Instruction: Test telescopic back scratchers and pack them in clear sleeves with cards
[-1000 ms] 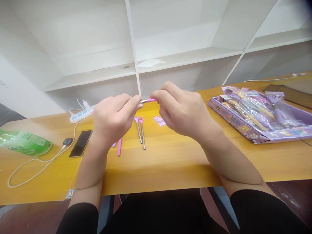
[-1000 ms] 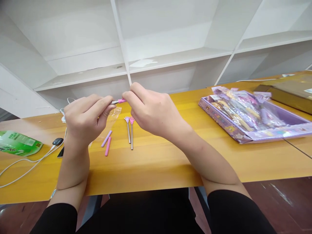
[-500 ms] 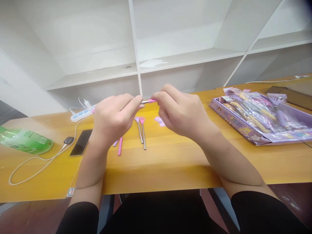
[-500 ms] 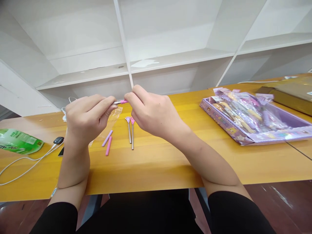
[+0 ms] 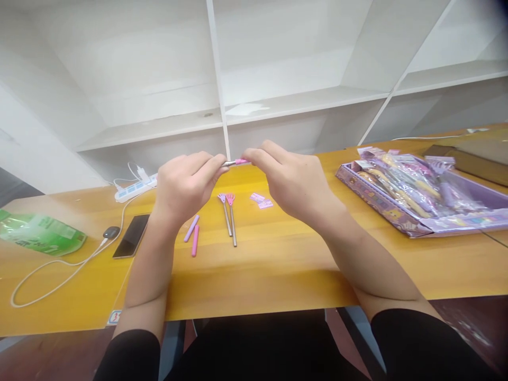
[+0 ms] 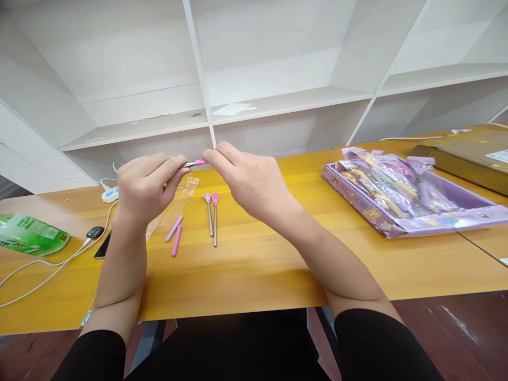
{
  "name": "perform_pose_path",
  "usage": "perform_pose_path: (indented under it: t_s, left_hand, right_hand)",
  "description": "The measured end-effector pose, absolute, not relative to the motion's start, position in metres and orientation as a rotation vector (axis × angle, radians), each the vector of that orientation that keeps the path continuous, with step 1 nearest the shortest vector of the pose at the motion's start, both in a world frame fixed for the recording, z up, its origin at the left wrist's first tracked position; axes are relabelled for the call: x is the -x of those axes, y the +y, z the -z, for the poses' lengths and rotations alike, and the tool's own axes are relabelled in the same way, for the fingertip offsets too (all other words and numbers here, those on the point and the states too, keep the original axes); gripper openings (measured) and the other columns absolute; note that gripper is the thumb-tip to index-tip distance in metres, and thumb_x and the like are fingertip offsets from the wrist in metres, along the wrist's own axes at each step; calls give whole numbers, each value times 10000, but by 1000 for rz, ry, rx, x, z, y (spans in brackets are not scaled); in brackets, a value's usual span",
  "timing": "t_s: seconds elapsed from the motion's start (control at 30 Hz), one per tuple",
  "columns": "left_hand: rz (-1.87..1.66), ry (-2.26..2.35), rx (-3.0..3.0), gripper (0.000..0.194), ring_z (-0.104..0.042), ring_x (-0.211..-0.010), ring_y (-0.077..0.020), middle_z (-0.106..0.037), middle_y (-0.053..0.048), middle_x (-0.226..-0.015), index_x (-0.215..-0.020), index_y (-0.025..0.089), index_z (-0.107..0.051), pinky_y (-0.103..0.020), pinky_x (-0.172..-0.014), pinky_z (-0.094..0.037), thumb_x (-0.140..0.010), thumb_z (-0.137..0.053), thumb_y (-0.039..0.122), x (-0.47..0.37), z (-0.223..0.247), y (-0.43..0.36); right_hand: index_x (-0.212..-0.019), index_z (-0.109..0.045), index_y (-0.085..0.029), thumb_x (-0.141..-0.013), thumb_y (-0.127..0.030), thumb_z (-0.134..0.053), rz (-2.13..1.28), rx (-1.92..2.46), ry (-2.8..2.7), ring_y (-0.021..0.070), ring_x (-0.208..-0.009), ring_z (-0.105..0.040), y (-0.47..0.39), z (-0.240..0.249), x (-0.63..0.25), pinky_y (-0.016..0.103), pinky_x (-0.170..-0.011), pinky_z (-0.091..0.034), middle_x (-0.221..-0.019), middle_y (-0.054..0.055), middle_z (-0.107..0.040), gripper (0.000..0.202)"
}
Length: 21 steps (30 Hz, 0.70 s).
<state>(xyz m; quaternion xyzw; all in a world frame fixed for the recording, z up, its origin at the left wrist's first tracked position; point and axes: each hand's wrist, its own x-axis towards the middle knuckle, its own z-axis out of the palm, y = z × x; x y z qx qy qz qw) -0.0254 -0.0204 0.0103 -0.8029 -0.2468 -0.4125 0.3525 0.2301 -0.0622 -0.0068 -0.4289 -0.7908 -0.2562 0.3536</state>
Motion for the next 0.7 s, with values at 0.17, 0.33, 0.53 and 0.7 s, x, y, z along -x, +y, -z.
perform_pose_path:
  t_s: [0.17, 0.33, 0.53, 0.7]
  left_hand:
    - [1044, -616, 2031, 255, -603, -651, -189, -756, -52, -786, -1070, 255, -805, -361, -617, -353, -1163, -604, 381, 24, -9, -17]
    - [1055, -635, 1991, 245, -595, -685, -215, -757, -51, -815, -1092, 292, -788, -393, -636, -342, -1173, -581, 394, 36, -11, -9]
    - [1205, -612, 1746, 503, -444, -783, -217, -640, 5, -786, -1045, 322, -723, -430, -721, -220, -1128, -480, 754, 137, -29, 73]
    - [1298, -392, 1546, 780, -374, -830, -199, -566, 39, -692, -897, 287, -688, -419, -767, -187, -984, -369, 993, 214, -45, 126]
  right_hand:
    - [-1322, -674, -253, -1077, -20, -389, 684, 1140, -2021, 127, -704, -499, -62, 7, -227, 320, -590, -193, -1112, 39, -744, 442]
    - [-1273, -708, -233, -1096, -82, -425, 713, 1200, -1922, 140, -669, -422, -50, 5, -234, 336, -601, -177, -1133, 75, -735, 366]
    - [-1269, -790, -252, -1074, -168, -565, 700, 1478, -1541, 146, -775, -489, -10, -16, -308, 365, -667, -248, -1300, 156, -707, 309]
    - [-1168, -820, -209, -1168, -298, -484, 741, 1455, -1365, 110, -836, -612, 8, -20, -369, 375, -703, -371, -1402, 196, -649, 348]
